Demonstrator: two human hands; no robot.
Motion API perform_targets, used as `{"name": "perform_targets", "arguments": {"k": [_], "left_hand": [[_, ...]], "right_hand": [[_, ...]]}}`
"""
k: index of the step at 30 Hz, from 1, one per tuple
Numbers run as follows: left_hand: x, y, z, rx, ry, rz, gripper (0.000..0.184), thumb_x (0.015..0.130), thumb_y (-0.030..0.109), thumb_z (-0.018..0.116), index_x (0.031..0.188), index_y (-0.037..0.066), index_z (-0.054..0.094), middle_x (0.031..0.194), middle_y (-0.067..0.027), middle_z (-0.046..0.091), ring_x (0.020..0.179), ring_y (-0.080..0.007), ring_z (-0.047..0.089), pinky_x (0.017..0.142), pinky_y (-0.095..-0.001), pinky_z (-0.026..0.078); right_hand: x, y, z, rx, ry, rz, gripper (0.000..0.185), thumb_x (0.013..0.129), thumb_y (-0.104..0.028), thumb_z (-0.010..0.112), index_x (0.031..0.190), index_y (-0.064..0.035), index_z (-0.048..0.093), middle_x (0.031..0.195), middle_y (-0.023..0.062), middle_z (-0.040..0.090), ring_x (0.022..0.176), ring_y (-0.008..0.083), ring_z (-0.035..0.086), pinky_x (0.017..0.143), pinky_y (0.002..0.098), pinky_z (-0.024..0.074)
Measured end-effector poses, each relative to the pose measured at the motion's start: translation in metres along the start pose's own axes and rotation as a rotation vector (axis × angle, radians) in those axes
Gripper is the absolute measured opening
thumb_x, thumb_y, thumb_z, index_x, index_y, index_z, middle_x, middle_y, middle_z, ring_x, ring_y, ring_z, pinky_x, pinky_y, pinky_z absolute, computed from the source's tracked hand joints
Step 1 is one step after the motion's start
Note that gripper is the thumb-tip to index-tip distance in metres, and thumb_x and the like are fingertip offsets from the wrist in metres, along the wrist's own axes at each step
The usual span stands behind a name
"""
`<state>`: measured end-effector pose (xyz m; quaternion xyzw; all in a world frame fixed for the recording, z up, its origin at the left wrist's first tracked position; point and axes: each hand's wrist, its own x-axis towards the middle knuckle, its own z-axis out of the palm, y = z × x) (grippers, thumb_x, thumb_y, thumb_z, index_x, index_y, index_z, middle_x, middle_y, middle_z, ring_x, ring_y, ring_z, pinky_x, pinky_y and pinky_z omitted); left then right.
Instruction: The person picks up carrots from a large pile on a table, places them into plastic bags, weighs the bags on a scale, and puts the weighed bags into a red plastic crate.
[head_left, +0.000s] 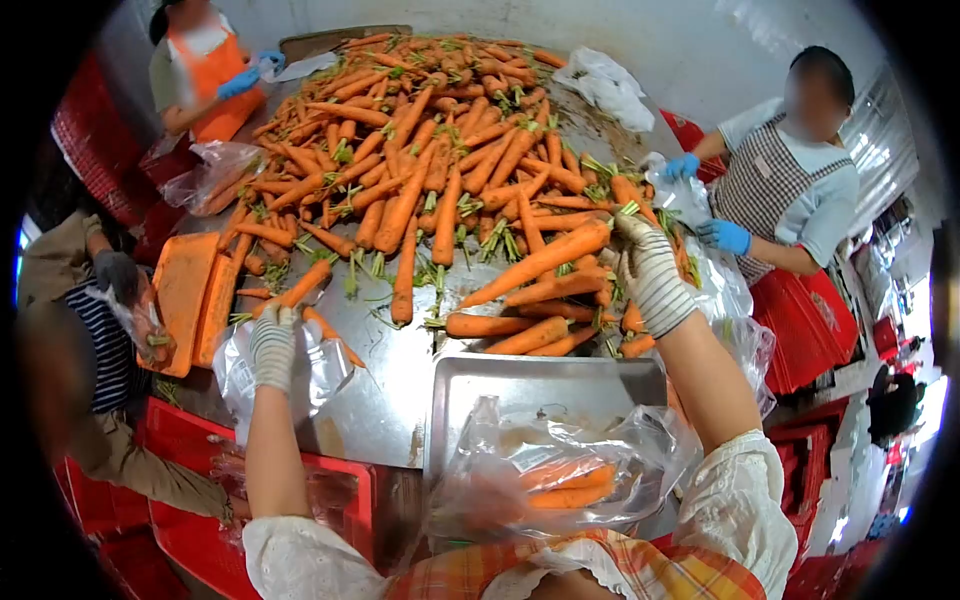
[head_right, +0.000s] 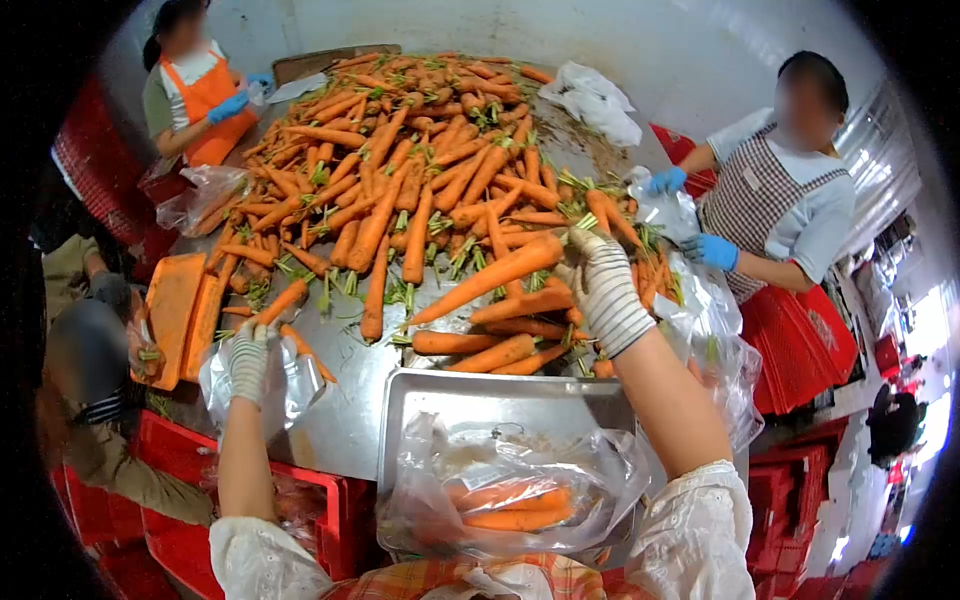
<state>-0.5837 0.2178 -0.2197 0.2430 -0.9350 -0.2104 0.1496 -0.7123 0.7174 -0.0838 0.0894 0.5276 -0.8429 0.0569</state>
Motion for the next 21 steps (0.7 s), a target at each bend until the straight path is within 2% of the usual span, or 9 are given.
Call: {"name": "perform_targets", "arguments": {"k": [3, 5, 6, 11, 12, 13, 17, 18, 21], "left_hand": [[-0.019, 0.017, -0.016, -0.247, 0.001, -0.006, 0.037, 0.085, 0.031, 0.054, 0.107, 0.002, 0.06, 0.096, -0.024, 0.062, 0.09, -0.0376, 0.058, 0.084, -0.0435, 0.044], [-0.042, 0.046, -0.035, 0.126, -0.159, 0.148, 0.036, 0.086, 0.03, 0.053, 0.108, 0.002, 0.06, 0.103, -0.0226, 0.06, 0.093, -0.0368, 0.057, 0.085, -0.0415, 0.044], [-0.05, 0.045, -0.028, 0.267, -0.009, 0.351, 0.038, 0.087, 0.031, 0.054, 0.111, 0.001, 0.059, 0.114, -0.0231, 0.056, 0.098, -0.0341, 0.057, 0.086, -0.0385, 0.045], [-0.091, 0.158, -0.047, -1.242, -0.688, 0.001, 0.077, 0.085, 0.059, 0.05, 0.135, 0.003, 0.036, 0.128, -0.0169, 0.046, 0.091, -0.025, 0.059, 0.079, -0.0382, 0.049], [-0.1, 0.179, -0.056, -1.326, -0.776, 0.014, 0.08, 0.083, 0.059, 0.053, 0.137, 0.003, 0.032, 0.132, -0.016, 0.041, 0.087, -0.024, 0.06, 0.073, -0.0359, 0.051], [-0.109, 0.199, -0.068, -1.404, -0.83, -0.027, 0.074, 0.083, 0.052, 0.058, 0.133, 0.002, 0.038, 0.116, -0.015, 0.053, 0.076, -0.0192, 0.061, 0.062, -0.0293, 0.052], [-0.133, 0.235, -0.097, -1.35, -0.828, -0.107, 0.046, 0.086, 0.032, 0.062, 0.115, -0.003, 0.055, 0.071, -0.0048, 0.06, 0.05, -0.0083, 0.054, 0.045, -0.0191, 0.045], [-0.135, 0.233, -0.1, -1.39, -0.883, -0.112, 0.038, 0.086, 0.023, 0.063, 0.114, -0.002, 0.057, 0.087, -0.0067, 0.063, 0.06, -0.0093, 0.059, 0.05, -0.0206, 0.05], [-0.151, 0.261, -0.138, -1.325, -0.848, -0.006, 0.031, 0.087, 0.019, 0.061, 0.109, -0.003, 0.06, 0.081, -0.0055, 0.063, 0.059, -0.0087, 0.06, 0.05, -0.0183, 0.05]], "right_hand": [[-0.011, 0.007, -0.001, 0.151, -0.007, 0.033, 0.016, 0.087, -0.012, 0.056, 0.102, -0.0057, 0.053, 0.094, 0.0094, 0.06, 0.085, 0.0218, 0.063, 0.076, 0.0386, 0.0561], [-0.026, 0.007, 0.006, 0.3, -0.044, 0.029, 0.021, 0.088, -0.01, 0.052, 0.108, -0.0011, 0.053, 0.098, 0.0135, 0.061, 0.084, 0.0267, 0.064, 0.07, 0.0395, 0.0592], [-0.033, 0.007, 0.009, 0.358, -0.064, 0.032, 0.023, 0.089, -0.007, 0.051, 0.11, 0.0007, 0.05, 0.101, 0.0159, 0.059, 0.088, 0.0288, 0.064, 0.075, 0.0427, 0.0587], [-0.06, 0.016, 0.026, 0.536, -0.249, -0.001, 0.021, 0.087, -0.002, 0.05, 0.106, 0.004, 0.051, 0.102, 0.0196, 0.059, 0.106, 0.0355, 0.056, 0.092, 0.0432, 0.0497], [-0.067, 0.016, 0.03, 0.549, -0.346, -0.024, 0.02, 0.086, -0.003, 0.05, 0.105, 0.0038, 0.052, 0.102, 0.0195, 0.06, 0.106, 0.0354, 0.056, 0.092, 0.0438, 0.049], [-0.075, 0.016, 0.032, 0.563, -0.437, -0.045, 0.02, 0.086, -0.003, 0.051, 0.104, 0.0036, 0.053, 0.101, 0.0195, 0.06, 0.106, 0.0353, 0.056, 0.093, 0.0445, 0.0484], [-0.105, -0.003, 0.029, 0.128, -0.535, -0.353, 0.017, 0.084, 0.0, 0.044, 0.099, -0.0036, 0.051, 0.098, 0.0109, 0.057, 0.097, 0.0229, 0.058, 0.09, 0.0343, 0.0461], [-0.117, -0.01, 0.031, -0.164, -0.467, -0.494, 0.018, 0.084, -0.004, 0.048, 0.101, -0.005, 0.052, 0.098, 0.0076, 0.057, 0.096, 0.0198, 0.057, 0.091, 0.0322, 0.0445], [-0.157, -0.04, 0.042, -1.01, -0.488, -1.014, 0.033, 0.076, -0.01, 0.057, 0.109, -0.0039, 0.054, 0.097, 0.0123, 0.058, 0.087, 0.0231, 0.06, 0.079, 0.0315, 0.0505]]}}
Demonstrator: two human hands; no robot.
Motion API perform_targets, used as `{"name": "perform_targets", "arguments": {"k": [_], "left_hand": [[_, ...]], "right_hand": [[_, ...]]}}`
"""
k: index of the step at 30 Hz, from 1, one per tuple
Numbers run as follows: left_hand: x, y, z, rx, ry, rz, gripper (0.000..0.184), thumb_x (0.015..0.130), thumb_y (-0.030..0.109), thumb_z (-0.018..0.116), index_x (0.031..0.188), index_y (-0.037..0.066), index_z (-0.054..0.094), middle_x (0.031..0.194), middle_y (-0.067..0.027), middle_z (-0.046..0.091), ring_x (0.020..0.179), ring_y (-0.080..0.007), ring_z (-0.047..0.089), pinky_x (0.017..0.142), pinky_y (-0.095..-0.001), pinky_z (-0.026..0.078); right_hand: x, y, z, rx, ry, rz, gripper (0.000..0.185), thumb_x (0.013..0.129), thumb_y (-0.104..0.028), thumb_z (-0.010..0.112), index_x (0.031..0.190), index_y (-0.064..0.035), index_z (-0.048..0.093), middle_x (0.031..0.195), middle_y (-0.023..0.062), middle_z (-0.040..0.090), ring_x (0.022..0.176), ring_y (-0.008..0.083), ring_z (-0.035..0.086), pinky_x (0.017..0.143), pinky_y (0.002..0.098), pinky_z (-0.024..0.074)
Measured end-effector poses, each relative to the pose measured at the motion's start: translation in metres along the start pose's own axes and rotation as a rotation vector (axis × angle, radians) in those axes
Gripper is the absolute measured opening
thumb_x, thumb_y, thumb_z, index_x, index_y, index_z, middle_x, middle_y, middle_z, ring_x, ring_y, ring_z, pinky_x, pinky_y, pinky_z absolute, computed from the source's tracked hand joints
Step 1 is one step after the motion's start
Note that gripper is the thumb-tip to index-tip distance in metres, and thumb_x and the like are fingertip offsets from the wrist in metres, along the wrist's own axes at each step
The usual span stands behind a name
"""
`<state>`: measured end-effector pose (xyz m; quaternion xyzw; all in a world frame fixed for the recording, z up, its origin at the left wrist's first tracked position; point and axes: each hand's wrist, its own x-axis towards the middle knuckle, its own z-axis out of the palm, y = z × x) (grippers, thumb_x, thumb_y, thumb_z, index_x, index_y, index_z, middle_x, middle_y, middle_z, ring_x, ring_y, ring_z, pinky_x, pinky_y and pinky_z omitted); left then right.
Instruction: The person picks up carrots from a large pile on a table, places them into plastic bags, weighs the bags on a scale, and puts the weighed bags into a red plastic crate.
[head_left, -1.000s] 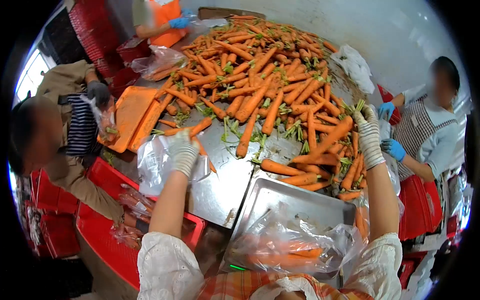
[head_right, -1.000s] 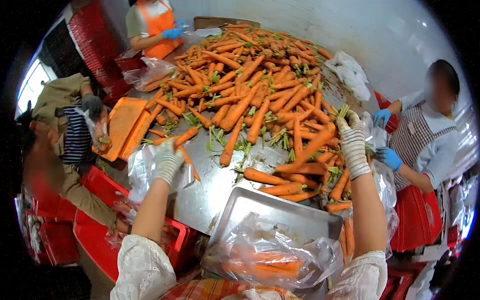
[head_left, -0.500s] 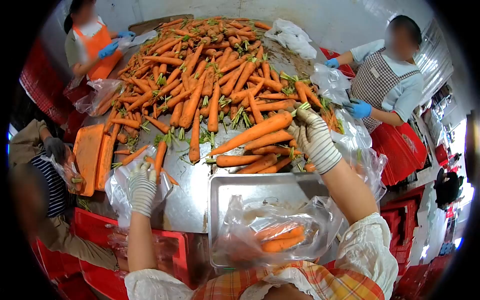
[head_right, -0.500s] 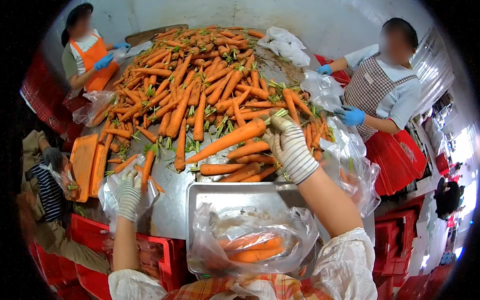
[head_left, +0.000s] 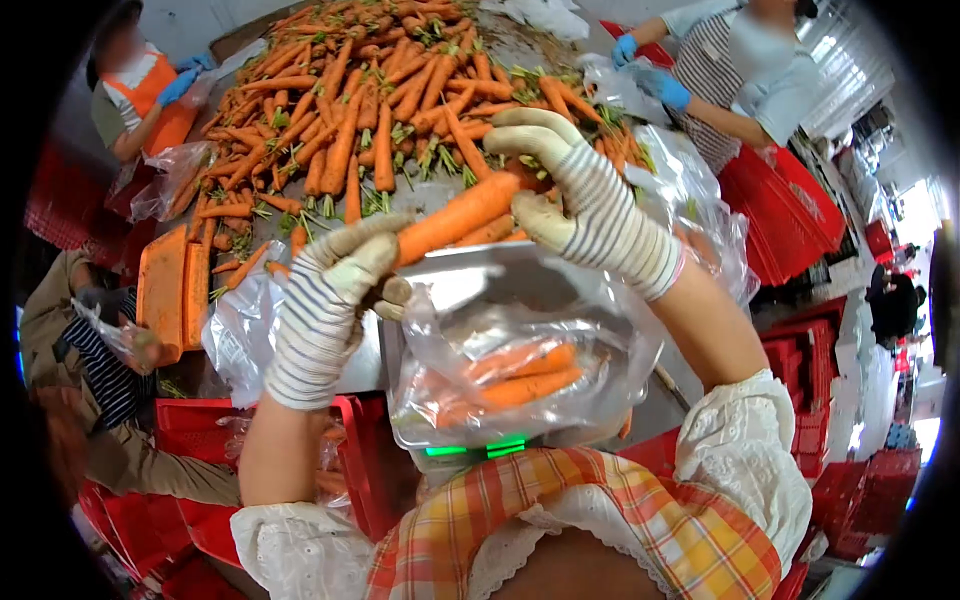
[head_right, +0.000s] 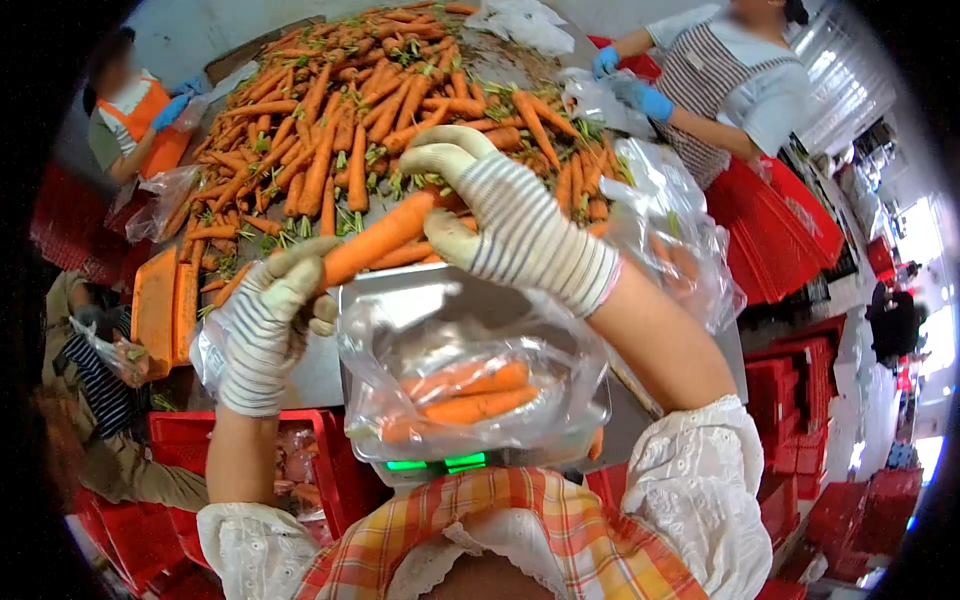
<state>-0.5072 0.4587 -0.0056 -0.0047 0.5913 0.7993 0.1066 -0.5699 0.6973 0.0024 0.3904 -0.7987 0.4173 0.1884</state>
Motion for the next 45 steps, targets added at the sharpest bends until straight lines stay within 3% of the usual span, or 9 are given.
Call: {"name": "perform_targets", "arguments": {"k": [4, 7, 8, 11, 16, 28, 34, 42, 45], "left_hand": [[-0.023, 0.033, 0.03, 0.298, -0.128, -0.121, 0.045, 0.081, 0.02, 0.067, 0.119, -0.002, 0.054, 0.091, -0.0095, 0.063, 0.068, -0.0114, 0.062, 0.059, -0.0221, 0.051], [-0.025, 0.019, 0.04, 0.251, -0.247, 0.277, 0.071, 0.077, 0.023, 0.07, 0.137, 0.005, 0.036, 0.125, -0.0166, 0.049, 0.108, -0.0215, 0.056, 0.091, -0.0361, 0.046], [-0.024, 0.019, 0.036, 0.36, -0.286, 0.432, 0.09, 0.072, 0.022, 0.072, 0.144, 0.008, 0.02, 0.139, -0.0146, 0.035, 0.125, -0.026, 0.041, 0.108, -0.0445, 0.025], [-0.033, 0.011, 0.048, 1.213, -0.481, 0.743, 0.073, 0.069, 0.021, 0.071, 0.133, 0.009, 0.039, 0.125, -0.0133, 0.051, 0.121, -0.0241, 0.046, 0.112, -0.0464, 0.017], [-0.075, 0.012, 0.046, 2.342, -1.082, 0.182, 0.015, 0.079, 0.016, 0.053, 0.08, 0.009, 0.066, 0.08, -0.0073, 0.065, 0.083, -0.0208, 0.063, 0.111, -0.0496, 0.017], [-0.157, 0.03, 0.041, 2.255, -0.296, 0.642, 0.018, 0.077, 0.009, 0.053, 0.094, 0.007, 0.053, 0.083, -0.0072, 0.061, 0.086, -0.0177, 0.06, 0.11, -0.0473, 0.024], [-0.148, 0.01, 0.035, 2.152, -0.179, 0.635, 0.033, 0.077, 0.007, 0.052, 0.11, 0.008, 0.047, 0.093, -0.0076, 0.06, 0.093, -0.0162, 0.058, 0.109, -0.0447, 0.027], [-0.126, -0.01, 0.025, 2.057, -0.058, 0.543, 0.054, 0.078, 0.005, 0.051, 0.13, 0.008, 0.04, 0.107, -0.0082, 0.06, 0.103, -0.0143, 0.056, 0.108, -0.0412, 0.03], [-0.132, -0.002, 0.028, 2.262, -0.139, 0.669, 0.022, 0.066, 0.005, 0.057, 0.088, 0.006, 0.057, 0.092, -0.0081, 0.063, 0.097, -0.0183, 0.059, 0.109, -0.0479, 0.027]], "right_hand": [[-0.02, -0.027, -0.022, -0.507, -0.57, 0.108, 0.039, 0.073, -0.022, 0.067, 0.109, -0.01, 0.056, 0.095, 0.0114, 0.059, 0.084, 0.0305, 0.061, 0.072, 0.0388, 0.0509], [-0.044, -0.025, -0.033, -0.089, -0.228, 0.298, 0.042, 0.073, -0.024, 0.072, 0.107, -0.0072, 0.055, 0.086, 0.0089, 0.061, 0.079, 0.0223, 0.061, 0.07, 0.0352, 0.0514], [-0.048, -0.029, -0.036, 0.303, -0.054, 0.506, 0.042, 0.074, -0.024, 0.072, 0.107, -0.0051, 0.055, 0.084, 0.0081, 0.061, 0.077, 0.0184, 0.06, 0.069, 0.0327, 0.0513], [-0.069, -0.049, -0.018, 0.688, 0.119, 0.749, 0.039, 0.078, -0.029, 0.07, 0.104, -0.0028, 0.057, 0.085, 0.0056, 0.059, 0.078, 0.0129, 0.056, 0.069, 0.0277, 0.0486], [-0.127, -0.056, 0.014, 0.258, -0.623, 0.603, 0.05, 0.076, -0.039, 0.067, 0.104, 0.0009, 0.057, 0.086, 0.0171, 0.063, 0.084, 0.0279, 0.061, 0.078, 0.0378, 0.0478], [-0.139, -0.088, -0.025, -0.57, -1.163, 0.41, 0.05, 0.067, -0.037, 0.071, 0.09, 0.003, 0.053, 0.081, 0.0201, 0.06, 0.076, 0.0347, 0.062, 0.069, 0.04, 0.0509], [-0.176, -0.064, 0.022, -0.572, -0.663, -0.01, 0.074, 0.072, -0.047, 0.064, 0.116, 0.0095, 0.044, 0.11, 0.0283, 0.052, 0.105, 0.0372, 0.053, 0.091, 0.0378, 0.0437], [-0.142, -0.031, 0.042, -0.496, -0.742, 0.29, 0.099, 0.074, -0.055, 0.06, 0.135, 0.0126, 0.022, 0.126, 0.0326, 0.042, 0.116, 0.0425, 0.044, 0.1, 0.0395, 0.0359], [-0.153, -0.037, 0.03, -0.528, -0.768, 0.188, 0.093, 0.071, -0.055, 0.062, 0.13, 0.011, 0.031, 0.121, 0.0304, 0.044, 0.115, 0.0402, 0.044, 0.098, 0.0404, 0.037]]}}
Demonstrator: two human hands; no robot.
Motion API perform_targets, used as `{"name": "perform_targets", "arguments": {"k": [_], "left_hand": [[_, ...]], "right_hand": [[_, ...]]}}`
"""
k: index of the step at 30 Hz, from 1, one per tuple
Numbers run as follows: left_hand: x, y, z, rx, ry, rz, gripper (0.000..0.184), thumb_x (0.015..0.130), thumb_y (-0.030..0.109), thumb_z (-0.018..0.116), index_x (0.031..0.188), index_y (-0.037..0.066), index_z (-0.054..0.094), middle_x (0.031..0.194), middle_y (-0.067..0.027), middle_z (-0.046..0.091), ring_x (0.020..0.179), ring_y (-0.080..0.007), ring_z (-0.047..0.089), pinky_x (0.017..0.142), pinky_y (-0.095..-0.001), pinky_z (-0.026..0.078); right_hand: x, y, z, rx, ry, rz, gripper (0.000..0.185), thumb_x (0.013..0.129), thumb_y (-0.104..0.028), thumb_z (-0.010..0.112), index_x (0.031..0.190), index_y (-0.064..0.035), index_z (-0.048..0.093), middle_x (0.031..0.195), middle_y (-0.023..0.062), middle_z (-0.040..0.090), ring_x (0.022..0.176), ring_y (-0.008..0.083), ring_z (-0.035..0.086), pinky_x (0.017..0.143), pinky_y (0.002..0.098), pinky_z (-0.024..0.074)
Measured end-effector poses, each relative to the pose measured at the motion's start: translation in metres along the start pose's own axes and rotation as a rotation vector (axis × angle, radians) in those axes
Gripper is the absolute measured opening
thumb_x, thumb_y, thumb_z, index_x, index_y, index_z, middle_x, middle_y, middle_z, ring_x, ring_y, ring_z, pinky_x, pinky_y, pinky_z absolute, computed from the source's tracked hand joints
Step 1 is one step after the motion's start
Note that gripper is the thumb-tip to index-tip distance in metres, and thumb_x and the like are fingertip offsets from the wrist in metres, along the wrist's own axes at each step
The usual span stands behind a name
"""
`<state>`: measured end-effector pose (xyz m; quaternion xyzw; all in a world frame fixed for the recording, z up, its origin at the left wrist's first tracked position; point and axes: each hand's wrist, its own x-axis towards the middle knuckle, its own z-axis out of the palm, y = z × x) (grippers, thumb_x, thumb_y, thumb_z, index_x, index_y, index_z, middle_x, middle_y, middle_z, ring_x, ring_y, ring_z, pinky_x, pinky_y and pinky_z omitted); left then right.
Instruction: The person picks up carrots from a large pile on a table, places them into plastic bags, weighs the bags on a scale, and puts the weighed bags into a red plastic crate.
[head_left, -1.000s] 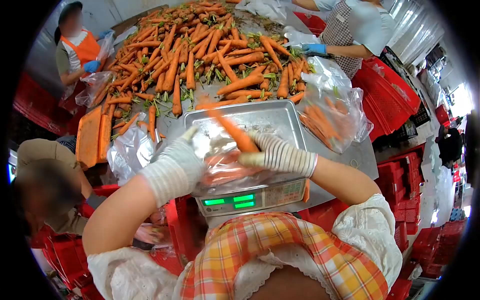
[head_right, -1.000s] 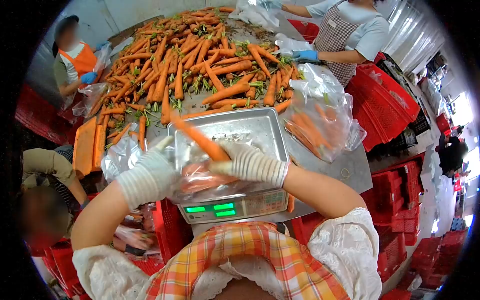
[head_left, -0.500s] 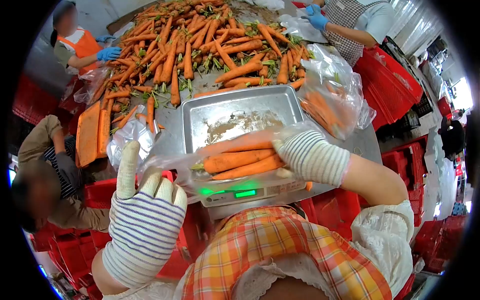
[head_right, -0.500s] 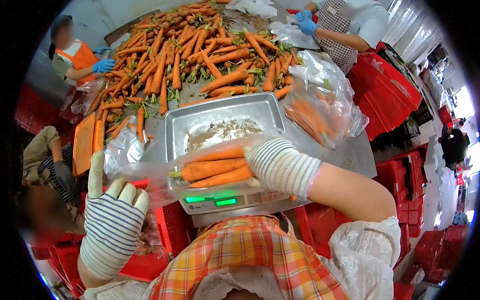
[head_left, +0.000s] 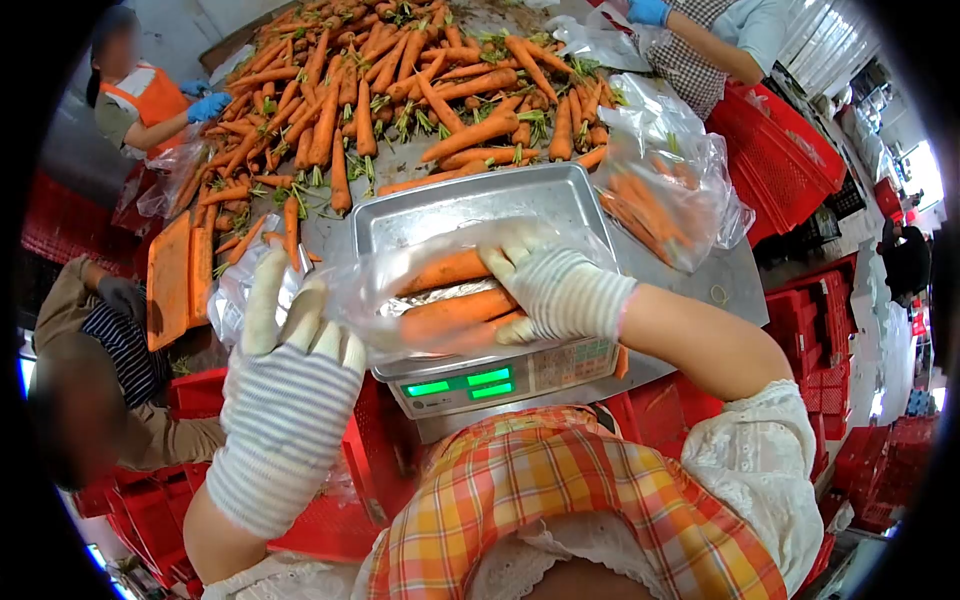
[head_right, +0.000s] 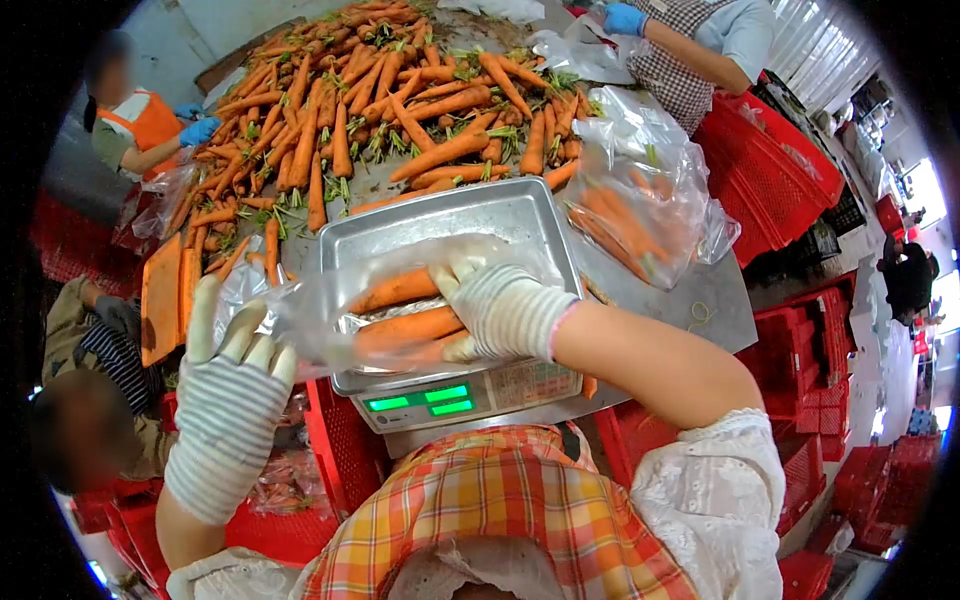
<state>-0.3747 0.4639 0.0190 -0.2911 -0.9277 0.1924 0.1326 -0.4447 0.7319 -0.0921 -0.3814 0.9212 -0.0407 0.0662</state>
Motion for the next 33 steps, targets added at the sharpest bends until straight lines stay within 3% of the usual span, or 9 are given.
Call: {"name": "perform_targets", "arguments": {"k": [9, 15, 19, 21, 23, 25, 26, 31, 33], "left_hand": [[-0.023, -0.004, -0.057, 0.09, 0.024, 0.25, 0.016, 0.06, 0.01, 0.062, 0.074, 0.007, 0.055, 0.078, -0.0062, 0.058, 0.086, -0.0189, 0.056, 0.09, -0.052, 0.037], [-0.025, -0.007, -0.046, 0.094, 0.163, 0.259, 0.025, 0.068, 0.01, 0.065, 0.091, 0.01, 0.054, 0.081, -0.0044, 0.054, 0.101, -0.0241, 0.052, 0.102, -0.0651, 0.027], [0.012, -0.005, -0.039, -0.058, 0.761, 0.163, 0.034, 0.076, 0.031, 0.068, 0.099, 0.009, 0.058, 0.081, -0.0048, 0.052, 0.084, -0.0224, 0.055, 0.086, -0.0498, 0.048], [0.024, -0.015, -0.049, -0.262, 0.456, -0.156, 0.053, 0.072, 0.044, 0.072, 0.104, 0.003, 0.059, 0.07, -0.001, 0.05, 0.07, -0.015, 0.054, 0.066, -0.0282, 0.046], [0.036, -0.024, -0.045, -1.331, 0.04, -0.546, 0.072, 0.06, 0.046, 0.079, 0.109, -0.002, 0.058, 0.073, 0.0008, 0.057, 0.066, -0.0077, 0.052, 0.062, -0.0248, 0.043], [0.046, -0.018, -0.033, -1.607, -0.008, -0.495, 0.073, 0.063, 0.04, 0.078, 0.12, 0.0, 0.054, 0.076, -0.0018, 0.058, 0.068, -0.0066, 0.052, 0.062, -0.0216, 0.042], [0.055, -0.004, -0.037, -1.733, -0.049, -0.428, 0.086, 0.064, 0.053, 0.073, 0.129, 0.003, 0.047, 0.07, 0.0052, 0.048, 0.067, -0.0077, 0.054, 0.062, -0.0205, 0.041], [0.081, 0.049, 0.008, -2.278, -0.079, -0.176, 0.091, 0.071, 0.0, 0.073, 0.144, 0.008, 0.019, 0.108, -0.0054, 0.051, 0.09, -0.0108, 0.053, 0.08, -0.0246, 0.045], [0.08, 0.057, 0.021, -2.406, -0.076, -0.22, 0.084, 0.072, 0.002, 0.071, 0.142, 0.007, 0.025, 0.105, -0.0051, 0.053, 0.087, -0.0091, 0.053, 0.079, -0.0237, 0.044]], "right_hand": [[-0.075, -0.036, -0.101, -0.052, -0.49, 0.111, 0.059, 0.075, -0.048, 0.06, 0.101, 0.0047, 0.057, 0.093, 0.0155, 0.059, 0.101, 0.0319, 0.054, 0.096, 0.0442, 0.0385], [-0.101, -0.012, -0.134, -0.595, 0.093, -0.233, 0.039, 0.072, -0.038, 0.067, 0.087, -0.0034, 0.058, 0.081, 0.0119, 0.059, 0.089, 0.0295, 0.057, 0.096, 0.0407, 0.0413], [-0.096, 0.003, -0.138, -0.478, 0.619, -0.138, 0.032, 0.07, -0.031, 0.071, 0.084, -0.0056, 0.057, 0.082, 0.0104, 0.058, 0.086, 0.0289, 0.056, 0.09, 0.0383, 0.0444], [-0.099, 0.004, -0.142, -0.265, 0.811, 0.174, 0.037, 0.069, -0.036, 0.074, 0.078, -0.0035, 0.059, 0.076, 0.0066, 0.059, 0.075, 0.0223, 0.059, 0.068, 0.0317, 0.0497], [-0.101, 0.008, -0.14, 0.67, 0.458, 0.651, 0.045, 0.069, -0.044, 0.072, 0.07, -0.0005, 0.061, 0.066, 0.0037, 0.059, 0.063, 0.0144, 0.057, 0.057, 0.0273, 0.046], [-0.085, -0.007, -0.129, 1.255, 0.53, 0.471, 0.046, 0.07, -0.043, 0.07, 0.075, 0.0022, 0.066, 0.066, 0.0039, 0.062, 0.064, 0.0101, 0.059, 0.062, 0.0238, 0.0482], [-0.072, -0.014, -0.108, 1.319, 0.543, 0.369, 0.041, 0.073, -0.036, 0.069, 0.085, 0.0024, 0.066, 0.078, 0.0051, 0.065, 0.075, 0.0106, 0.061, 0.07, 0.025, 0.0497], [-0.015, -0.045, -0.074, 0.334, 0.835, -0.089, 0.041, 0.069, -0.014, 0.067, 0.108, -0.0037, 0.059, 0.095, 0.0131, 0.059, 0.085, 0.0328, 0.058, 0.076, 0.0385, 0.0481], [-0.015, -0.034, -0.063, 0.903, 0.697, 0.106, 0.038, 0.067, -0.014, 0.066, 0.104, -0.0043, 0.059, 0.094, 0.0121, 0.059, 0.086, 0.0323, 0.058, 0.077, 0.0395, 0.0479]]}}
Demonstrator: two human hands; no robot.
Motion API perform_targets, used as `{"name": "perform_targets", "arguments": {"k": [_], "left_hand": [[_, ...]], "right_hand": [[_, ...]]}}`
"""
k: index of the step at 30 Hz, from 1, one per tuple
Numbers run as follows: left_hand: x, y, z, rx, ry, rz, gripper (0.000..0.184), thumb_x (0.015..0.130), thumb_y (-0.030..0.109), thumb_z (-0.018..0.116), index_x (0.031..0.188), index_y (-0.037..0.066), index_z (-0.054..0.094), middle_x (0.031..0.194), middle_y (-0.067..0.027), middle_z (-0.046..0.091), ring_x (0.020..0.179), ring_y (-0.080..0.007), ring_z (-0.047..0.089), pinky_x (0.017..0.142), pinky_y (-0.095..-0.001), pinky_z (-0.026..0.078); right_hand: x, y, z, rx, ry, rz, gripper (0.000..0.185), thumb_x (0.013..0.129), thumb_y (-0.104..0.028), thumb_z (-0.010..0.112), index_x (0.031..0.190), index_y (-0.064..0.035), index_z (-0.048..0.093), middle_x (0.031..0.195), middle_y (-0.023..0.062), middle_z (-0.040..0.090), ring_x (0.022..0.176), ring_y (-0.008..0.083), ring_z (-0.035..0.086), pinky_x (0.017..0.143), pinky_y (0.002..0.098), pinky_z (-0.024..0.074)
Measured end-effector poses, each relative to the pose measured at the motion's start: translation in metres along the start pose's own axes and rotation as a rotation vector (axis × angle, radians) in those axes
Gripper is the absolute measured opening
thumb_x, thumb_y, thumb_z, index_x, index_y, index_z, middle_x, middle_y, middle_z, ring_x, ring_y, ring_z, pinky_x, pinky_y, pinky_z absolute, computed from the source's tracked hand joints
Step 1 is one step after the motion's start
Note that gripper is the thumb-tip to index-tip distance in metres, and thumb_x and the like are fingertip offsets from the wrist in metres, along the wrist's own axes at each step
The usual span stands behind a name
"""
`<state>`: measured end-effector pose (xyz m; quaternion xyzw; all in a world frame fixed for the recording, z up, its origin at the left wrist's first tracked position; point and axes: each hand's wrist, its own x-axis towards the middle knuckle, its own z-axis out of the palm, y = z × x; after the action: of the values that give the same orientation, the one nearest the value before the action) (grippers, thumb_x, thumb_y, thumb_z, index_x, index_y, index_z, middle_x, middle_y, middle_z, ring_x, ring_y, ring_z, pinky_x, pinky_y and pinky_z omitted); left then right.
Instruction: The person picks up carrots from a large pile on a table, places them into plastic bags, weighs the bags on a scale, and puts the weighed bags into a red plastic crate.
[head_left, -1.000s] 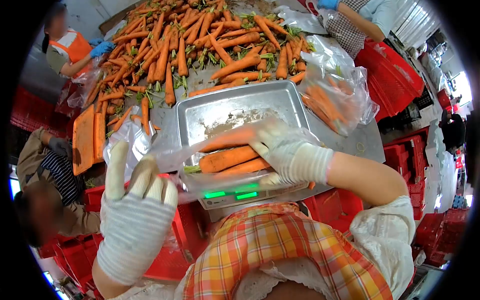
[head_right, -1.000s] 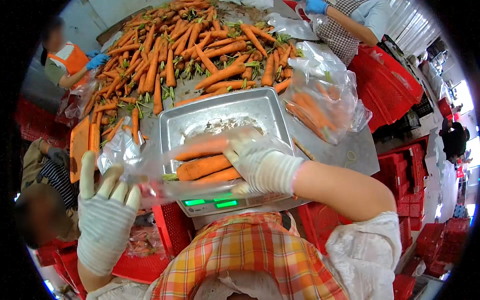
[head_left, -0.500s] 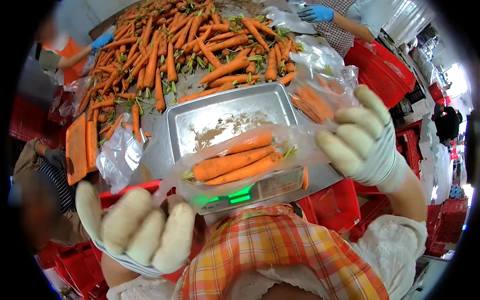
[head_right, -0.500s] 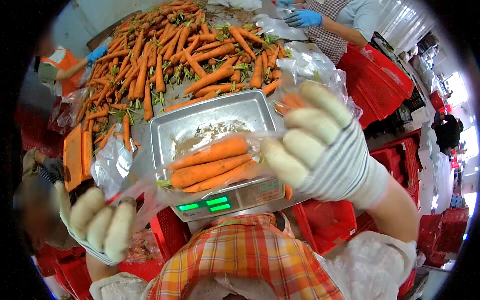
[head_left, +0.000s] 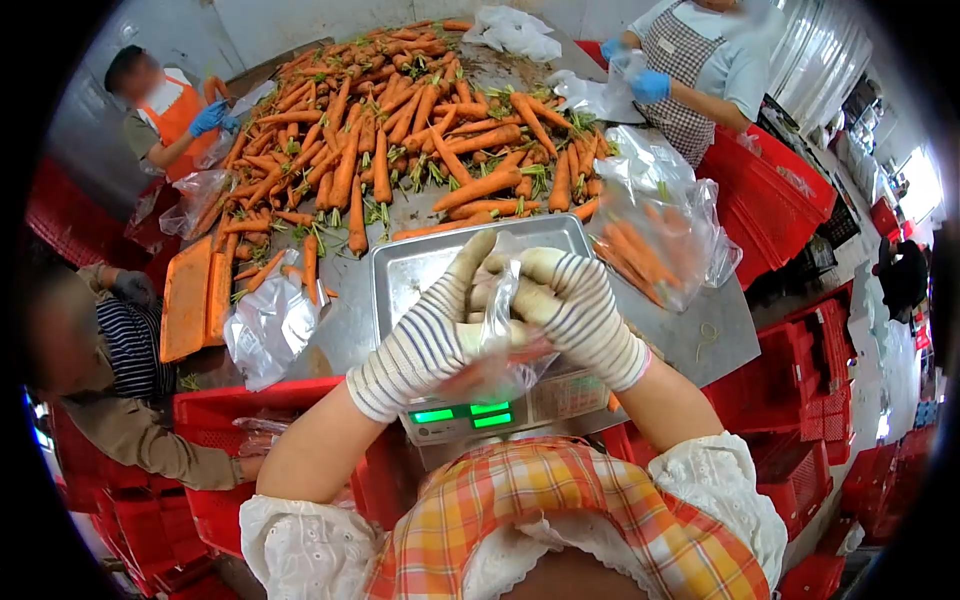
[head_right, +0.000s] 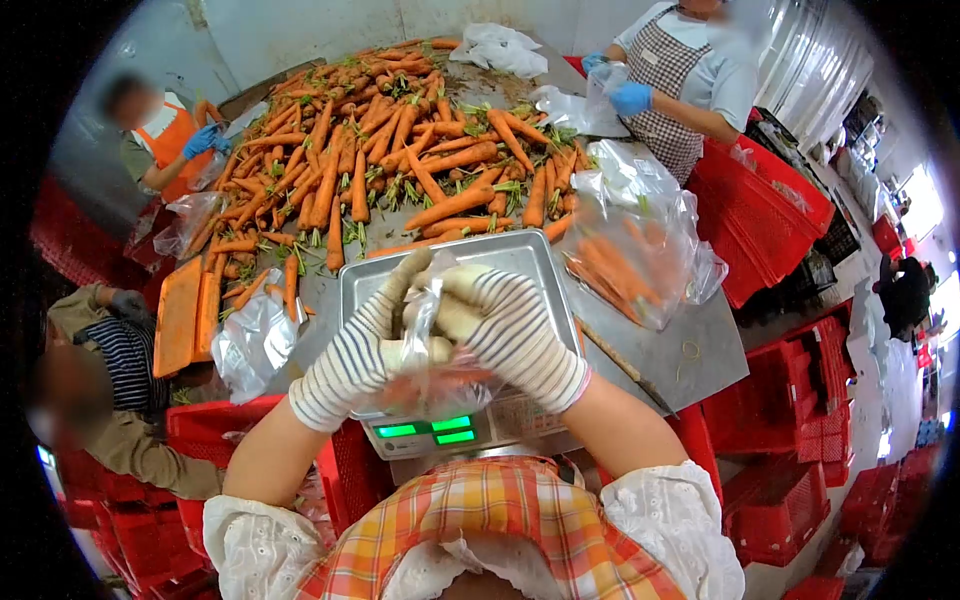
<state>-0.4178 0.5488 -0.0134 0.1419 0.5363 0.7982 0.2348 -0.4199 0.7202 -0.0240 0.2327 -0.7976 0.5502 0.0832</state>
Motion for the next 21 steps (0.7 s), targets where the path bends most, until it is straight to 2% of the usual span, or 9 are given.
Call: {"name": "perform_targets", "arguments": {"k": [1, 2, 4, 6, 8, 10, 14, 18, 21], "left_hand": [[0.003, 0.004, -0.012, 0.274, 0.079, -0.079, 0.075, 0.074, 0.004, 0.07, 0.139, 0.006, 0.031, 0.101, -0.0062, 0.055, 0.087, -0.0095, 0.054, 0.08, -0.0243, 0.045], [0.005, 0.008, -0.027, 0.548, 0.161, -0.162, 0.067, 0.076, 0.006, 0.068, 0.136, 0.004, 0.037, 0.096, -0.0073, 0.058, 0.087, -0.0099, 0.054, 0.081, -0.0249, 0.045], [0.009, -0.006, -0.047, 0.282, 0.171, -0.067, 0.046, 0.08, 0.008, 0.063, 0.123, -0.003, 0.049, 0.088, -0.0103, 0.061, 0.088, -0.0145, 0.058, 0.082, -0.0272, 0.049], [0.013, -0.012, -0.068, -0.522, 0.44, -0.067, 0.034, 0.081, 0.003, 0.058, 0.113, -0.007, 0.052, 0.093, -0.0138, 0.062, 0.086, -0.0192, 0.06, 0.08, -0.029, 0.052], [0.015, -0.035, -0.091, -0.635, 0.395, -0.077, 0.033, 0.079, -0.002, 0.052, 0.112, -0.005, 0.055, 0.109, -0.0189, 0.058, 0.094, -0.0252, 0.059, 0.088, -0.0381, 0.051], [-0.004, -0.031, -0.062, -0.455, 0.283, 0.031, 0.043, 0.078, -0.001, 0.053, 0.121, -0.004, 0.049, 0.116, -0.0186, 0.054, 0.097, -0.0264, 0.058, 0.091, -0.0391, 0.048], [-0.007, -0.03, -0.01, -0.049, -0.206, -0.071, 0.076, 0.076, 0.017, 0.068, 0.139, 0.001, 0.029, 0.117, -0.0123, 0.054, 0.098, -0.0136, 0.054, 0.079, -0.0238, 0.044], [-0.026, -0.026, -0.075, -0.177, 0.097, -0.028, 0.046, 0.08, 0.012, 0.064, 0.12, -0.005, 0.048, 0.094, -0.0121, 0.063, 0.088, -0.0165, 0.06, 0.078, -0.028, 0.049], [-0.037, -0.052, -0.043, -0.215, -0.132, 0.19, 0.029, 0.08, 0.007, 0.063, 0.106, -0.004, 0.052, 0.082, -0.0085, 0.062, 0.073, -0.0128, 0.06, 0.062, -0.0247, 0.048]], "right_hand": [[-0.004, 0.008, -0.001, 0.44, -0.04, 0.429, 0.036, 0.065, -0.014, 0.066, 0.1, -0.0049, 0.06, 0.094, 0.0111, 0.059, 0.087, 0.0317, 0.058, 0.077, 0.0405, 0.0476], [-0.01, 0.02, 0.002, 0.441, -0.044, 0.428, 0.036, 0.065, -0.014, 0.066, 0.1, -0.0049, 0.06, 0.094, 0.0111, 0.059, 0.087, 0.0317, 0.058, 0.077, 0.0405, 0.0476], [-0.021, 0.038, 0.011, -0.547, -0.132, -0.383, 0.027, 0.063, -0.013, 0.066, 0.089, -0.006, 0.06, 0.091, 0.0084, 0.058, 0.088, 0.0293, 0.056, 0.082, 0.0409, 0.0458], [-0.04, 0.009, 0.018, -0.362, -0.234, -0.655, 0.02, 0.061, -0.011, 0.064, 0.079, -0.0076, 0.057, 0.087, 0.0071, 0.057, 0.087, 0.0277, 0.056, 0.091, 0.0416, 0.0419], [-0.041, 0.026, 0.019, 0.13, -0.455, -0.513, 0.021, 0.071, -0.014, 0.061, 0.09, -0.0069, 0.062, 0.099, 0.0086, 0.06, 0.096, 0.0243, 0.057, 0.088, 0.0425, 0.0439], [-0.051, 0.0, 0.005, 0.797, -0.057, 0.551, 0.034, 0.08, -0.009, 0.057, 0.113, -0.0018, 0.059, 0.115, 0.0098, 0.058, 0.101, 0.0174, 0.057, 0.087, 0.0351, 0.0469], [-0.046, -0.002, 0.025, 0.603, 0.041, 0.483, 0.061, 0.078, -0.015, 0.065, 0.132, 0.0004, 0.04, 0.117, 0.011, 0.057, 0.106, 0.0177, 0.055, 0.087, 0.0307, 0.0473], [-0.038, -0.001, 0.003, 0.494, -0.29, 0.697, 0.042, 0.062, -0.018, 0.07, 0.096, 0.0051, 0.061, 0.082, 0.0075, 0.06, 0.066, 0.0141, 0.057, 0.056, 0.0252, 0.0463], [-0.034, 0.004, 0.007, 0.31, -0.411, 0.618, 0.025, 0.071, -0.015, 0.065, 0.089, 0.002, 0.061, 0.078, 0.0049, 0.06, 0.072, 0.0133, 0.057, 0.063, 0.0271, 0.046]]}}
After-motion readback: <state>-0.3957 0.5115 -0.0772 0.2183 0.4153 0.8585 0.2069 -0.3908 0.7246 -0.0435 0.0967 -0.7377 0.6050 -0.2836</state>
